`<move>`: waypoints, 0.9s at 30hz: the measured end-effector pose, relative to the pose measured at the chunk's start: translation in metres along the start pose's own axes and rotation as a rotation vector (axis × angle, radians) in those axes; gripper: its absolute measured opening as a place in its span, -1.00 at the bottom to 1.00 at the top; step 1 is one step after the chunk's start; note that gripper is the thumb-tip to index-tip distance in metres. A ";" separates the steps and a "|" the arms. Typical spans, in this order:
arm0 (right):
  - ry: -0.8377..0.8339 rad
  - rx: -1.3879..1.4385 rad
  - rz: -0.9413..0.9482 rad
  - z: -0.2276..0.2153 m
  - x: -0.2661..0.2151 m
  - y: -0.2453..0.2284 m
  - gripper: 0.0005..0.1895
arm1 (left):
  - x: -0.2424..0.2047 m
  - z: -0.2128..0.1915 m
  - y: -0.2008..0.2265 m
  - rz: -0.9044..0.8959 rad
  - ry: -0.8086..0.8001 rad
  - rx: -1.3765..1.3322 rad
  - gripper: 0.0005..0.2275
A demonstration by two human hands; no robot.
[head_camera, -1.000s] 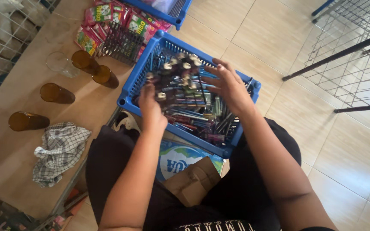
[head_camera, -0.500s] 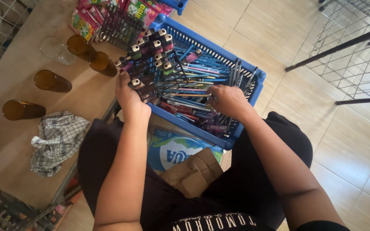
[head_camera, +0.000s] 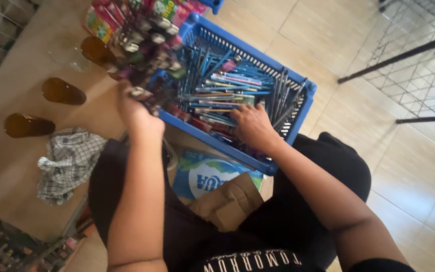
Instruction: The person sits on the floor and sorts pens and markers from a blue basket. They separate dark-colored markers and place them on the table, then gather blue pens and place them into a clear glass. Finally, they place assorted pens into a brown glass.
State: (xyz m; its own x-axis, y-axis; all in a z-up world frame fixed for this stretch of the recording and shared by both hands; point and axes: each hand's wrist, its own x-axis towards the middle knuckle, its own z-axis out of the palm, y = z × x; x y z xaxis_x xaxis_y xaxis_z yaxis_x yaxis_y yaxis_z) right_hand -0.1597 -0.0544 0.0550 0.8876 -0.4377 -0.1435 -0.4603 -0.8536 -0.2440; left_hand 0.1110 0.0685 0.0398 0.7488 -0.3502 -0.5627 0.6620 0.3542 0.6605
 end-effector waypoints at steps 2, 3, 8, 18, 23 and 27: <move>-0.032 -0.018 0.038 0.000 0.007 0.001 -0.62 | -0.001 -0.001 0.010 0.094 -0.163 -0.086 -0.81; -0.058 -0.024 0.053 -0.001 0.008 0.002 -0.63 | -0.003 -0.003 0.016 0.138 -0.242 -0.128 -0.80; 0.031 0.011 0.028 -0.016 0.010 0.016 -0.65 | -0.010 -0.006 0.024 0.134 -0.221 -0.099 -0.81; 0.183 0.141 0.182 -0.030 0.050 0.064 -0.54 | -0.007 -0.003 0.003 0.060 -0.140 -0.100 -0.81; 0.514 0.365 0.320 0.026 0.105 0.084 -0.56 | 0.000 0.004 -0.007 0.023 -0.018 -0.032 -0.78; 0.711 0.207 0.346 0.060 0.127 0.085 -0.61 | -0.009 0.006 -0.013 0.069 -0.055 0.000 -0.81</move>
State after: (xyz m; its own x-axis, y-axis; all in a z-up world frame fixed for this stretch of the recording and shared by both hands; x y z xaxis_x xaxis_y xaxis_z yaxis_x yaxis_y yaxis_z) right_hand -0.0874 -0.1658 -0.0419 0.4607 -0.8010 0.3823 -0.6420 -0.5982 -0.4796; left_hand 0.0958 0.0617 0.0396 0.7900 -0.3723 -0.4872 0.6086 0.3791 0.6971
